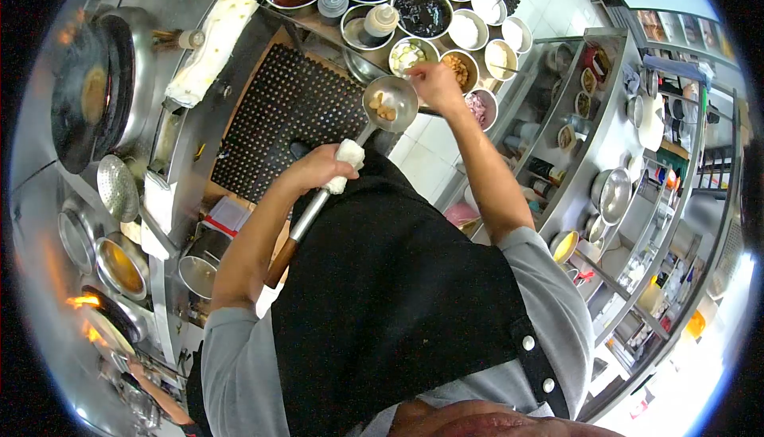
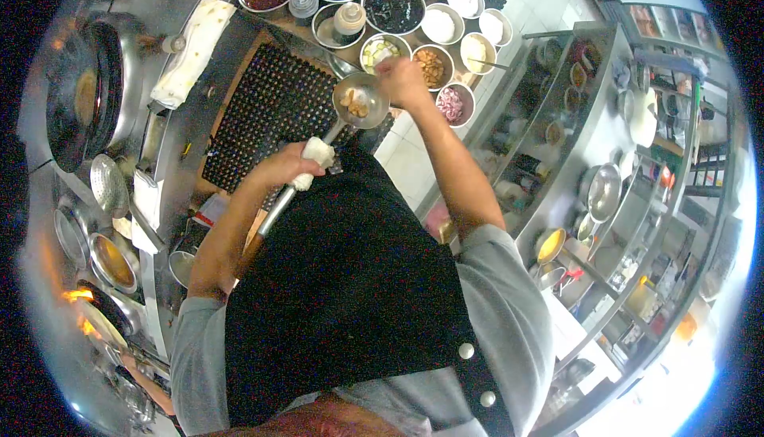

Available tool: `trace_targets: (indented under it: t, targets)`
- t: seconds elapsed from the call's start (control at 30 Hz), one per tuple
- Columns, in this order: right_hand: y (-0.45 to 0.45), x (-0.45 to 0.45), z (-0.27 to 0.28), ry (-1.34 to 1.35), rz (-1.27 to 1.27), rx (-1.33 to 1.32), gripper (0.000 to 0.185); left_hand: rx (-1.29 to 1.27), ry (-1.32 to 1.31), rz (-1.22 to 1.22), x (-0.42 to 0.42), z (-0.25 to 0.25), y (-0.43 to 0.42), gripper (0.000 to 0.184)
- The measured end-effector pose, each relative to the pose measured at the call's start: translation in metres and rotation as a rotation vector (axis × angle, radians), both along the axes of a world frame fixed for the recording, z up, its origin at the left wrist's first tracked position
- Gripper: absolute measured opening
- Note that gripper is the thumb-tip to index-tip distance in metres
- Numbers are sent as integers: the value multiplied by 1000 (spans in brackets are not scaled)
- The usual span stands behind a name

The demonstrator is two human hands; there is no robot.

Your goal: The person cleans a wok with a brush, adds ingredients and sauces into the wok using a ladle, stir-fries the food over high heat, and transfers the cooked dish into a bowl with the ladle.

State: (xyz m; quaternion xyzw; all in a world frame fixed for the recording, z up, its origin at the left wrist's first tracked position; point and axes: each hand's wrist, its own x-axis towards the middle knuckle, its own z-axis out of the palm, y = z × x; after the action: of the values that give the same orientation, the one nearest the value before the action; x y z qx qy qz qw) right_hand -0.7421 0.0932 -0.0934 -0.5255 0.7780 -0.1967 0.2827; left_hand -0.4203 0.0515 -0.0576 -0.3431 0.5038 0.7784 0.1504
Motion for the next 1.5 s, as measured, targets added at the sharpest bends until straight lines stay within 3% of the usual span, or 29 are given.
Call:
trace_targets:
  t: [0.07, 0.1, 0.13, 0.2, 0.23, 0.33, 0.4, 0.47, 0.5, 0.53, 0.6, 0.63, 0.67, 0.7, 0.73, 0.87, 0.9, 1.2, 1.27, 1.33, 1.4, 1.43, 1.47, 1.5]
  targets:
    - [-28, -5, -2, 104, -48, -23, 18, -19, 13, -7, 10, -3, -7, 39]
    - [-37, -14, -26, 283, 83, -28, 22, -26, 9, -26, 14, -9, -11, 40]
    - [-45, -15, -42, 285, 82, -28, 22, -34, 7, -43, 17, -15, -15, 41]
    - [-60, -16, -74, 411, 61, 162, 29, -43, -9, -51, 19, -30, -21, 40]
    - [-59, -28, -116, 434, 20, 232, 39, -53, -28, -59, 20, -34, -24, 40]
    - [-69, -29, -123, 209, -186, 280, 37, -76, -8, -56, 15, -30, -35, 39]
    - [-64, -41, -121, 230, -93, 333, 34, -95, -18, -41, 12, -22, -38, 39]
    - [-61, -51, -112, 158, 250, 307, 28, -73, -21, -23, 11, -21, -38, 38]
    - [-68, -47, -114, -128, -142, 406, 25, -72, -19, -21, 11, -26, -36, 38]
    - [-66, -54, -131, -127, -140, 406, 25, -50, -17, -28, 9, -35, -34, 39]
    - [-57, -75, -178, 58, 163, 164, 26, -34, -13, -29, 9, -41, -29, 39]
    - [-69, -21, -82, -353, -449, 281, 29, -48, -12, -25, 8, -40, -27, 40]
    - [-70, -40, -110, -6, 124, 130, 24, -64, -11, -18, 8, -39, -26, 40]
    - [-67, -58, -138, -306, -192, 236, 15, -76, -10, -4, 6, -38, -24, 40]
    - [-70, -32, -90, -610, -513, 345, 9, -79, -2, 19, 6, -39, -19, 40]
    - [-68, -40, -97, -769, -539, 334, 20, -58, -35, 72, 1, -37, -2, 40]
    - [-67, -53, -116, -865, -430, 356, 27, -65, -37, 80, -2, -36, 3, 40]
    - [-50, -41, -47, -837, -349, 256, 33, -66, -18, 245, -11, -35, 28, 35]
    - [-43, -29, -16, -624, -135, 257, 28, -69, -19, 205, -12, -29, 30, 41]
    - [-37, -8, -25, -574, -30, 258, 27, -64, -50, 227, -14, -23, 33, 41]
    - [-35, 8, -45, -287, 163, 186, 29, -62, -80, 246, -9, -21, 40, 41]
    - [-34, 8, -44, -146, 376, 33, 29, -50, -50, 260, -6, -24, 41, 42]
    - [-35, 3, -42, -144, 388, 28, 29, -38, -19, 273, -4, -27, 42, 43]
    - [-33, -2, -40, -329, 124, 70, 29, -45, 3, 286, 0, -30, 44, 44]
